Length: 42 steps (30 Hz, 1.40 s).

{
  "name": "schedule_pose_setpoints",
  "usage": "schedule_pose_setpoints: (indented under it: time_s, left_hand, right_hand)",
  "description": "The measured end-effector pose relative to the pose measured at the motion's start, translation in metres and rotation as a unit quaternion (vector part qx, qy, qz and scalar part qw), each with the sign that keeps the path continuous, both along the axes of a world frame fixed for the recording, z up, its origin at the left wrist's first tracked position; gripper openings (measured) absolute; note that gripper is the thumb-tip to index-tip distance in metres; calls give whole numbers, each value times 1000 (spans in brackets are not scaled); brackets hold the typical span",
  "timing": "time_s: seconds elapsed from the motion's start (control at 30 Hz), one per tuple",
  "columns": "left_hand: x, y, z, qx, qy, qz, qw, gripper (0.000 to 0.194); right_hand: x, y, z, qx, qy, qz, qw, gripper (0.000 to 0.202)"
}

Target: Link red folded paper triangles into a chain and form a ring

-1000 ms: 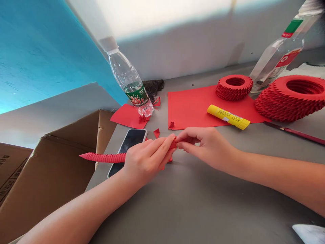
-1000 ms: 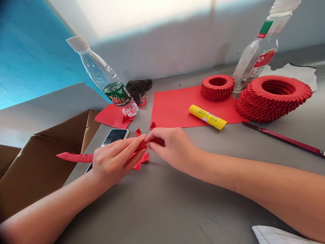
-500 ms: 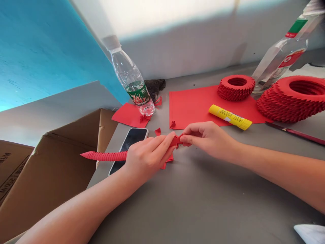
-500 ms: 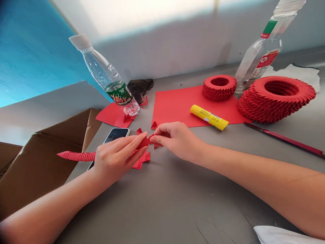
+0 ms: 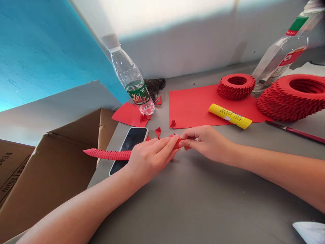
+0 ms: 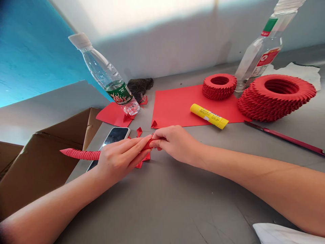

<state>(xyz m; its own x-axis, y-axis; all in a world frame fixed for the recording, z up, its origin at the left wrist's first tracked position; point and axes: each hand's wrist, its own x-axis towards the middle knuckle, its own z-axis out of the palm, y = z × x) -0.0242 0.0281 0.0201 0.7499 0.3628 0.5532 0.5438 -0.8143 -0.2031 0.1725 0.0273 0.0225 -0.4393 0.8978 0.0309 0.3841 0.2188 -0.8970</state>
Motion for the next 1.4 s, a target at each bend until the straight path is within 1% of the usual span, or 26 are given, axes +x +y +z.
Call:
schedule_pose_setpoints:
  time_s: [0.1,0.17,0.23,0.3,0.37,0.43,0.5,0.57,0.63,0.7,0.87,0.93,1.0,1.07,1.13,1.23,1.4]
  left_hand:
    - [-1,1,0,-3,-13,9,1000,30]
    - [-4,3,0,4,-38,32,999,30]
    - [-6,5,0,16,-65,61,996,30]
    - [-7,6,-1,20,-80,80,993,31]
    - [-7,7,-2,20,-82,83,993,31]
    - [-6,7,-3,15,-79,82,993,32]
    - [-5,6,-5,14,-76,81,994,33]
    - [-5,6,-6,17,-77,81,994,33]
    - [-5,6,-7,20,-77,79,994,33]
    - [-6,6,-7,20,-74,76,994,32]
    - [-6,6,-6,15,-69,67,995,33]
    - [-5,6,-5,10,-69,62,996,33]
    - [-5,5,-4,7,-67,64,996,35]
    - [-5,4,-3,8,-66,73,995,37]
    - [-6,4,-3,6,-62,78,995,40]
    - [-7,3,-2,-4,-57,67,996,43]
    - [-7,2,0,-15,-63,55,996,45]
  right_hand:
    - [0,0,-3,-17,17,-3,1000,20]
    - [-2,-1,-7,-28,27,-1,999,23]
    - [-5,-3,-13,-11,8,22,1000,26]
    - [-9,-7,-20,64,-39,68,995,29]
    - [-14,-11,-27,165,-90,113,976,29]
    - [-18,-14,-33,234,-135,133,954,23]
    - [-21,-15,-38,261,-167,137,941,22]
    - [-22,-15,-40,271,-173,146,936,22]
    - [-21,-13,-40,267,-172,160,934,20]
    - [-17,-11,-36,257,-193,176,930,16]
    - [-9,-12,-20,261,-298,217,892,21]
    - [-7,-14,-16,269,-322,214,882,21]
    - [-6,-16,-14,288,-325,213,875,19]
    - [-5,-16,-14,310,-303,209,877,15]
    - [-5,-16,-13,303,-269,198,893,11]
    - [-5,-15,-8,238,-232,178,926,11]
    - [-3,-14,2,160,-182,177,954,5]
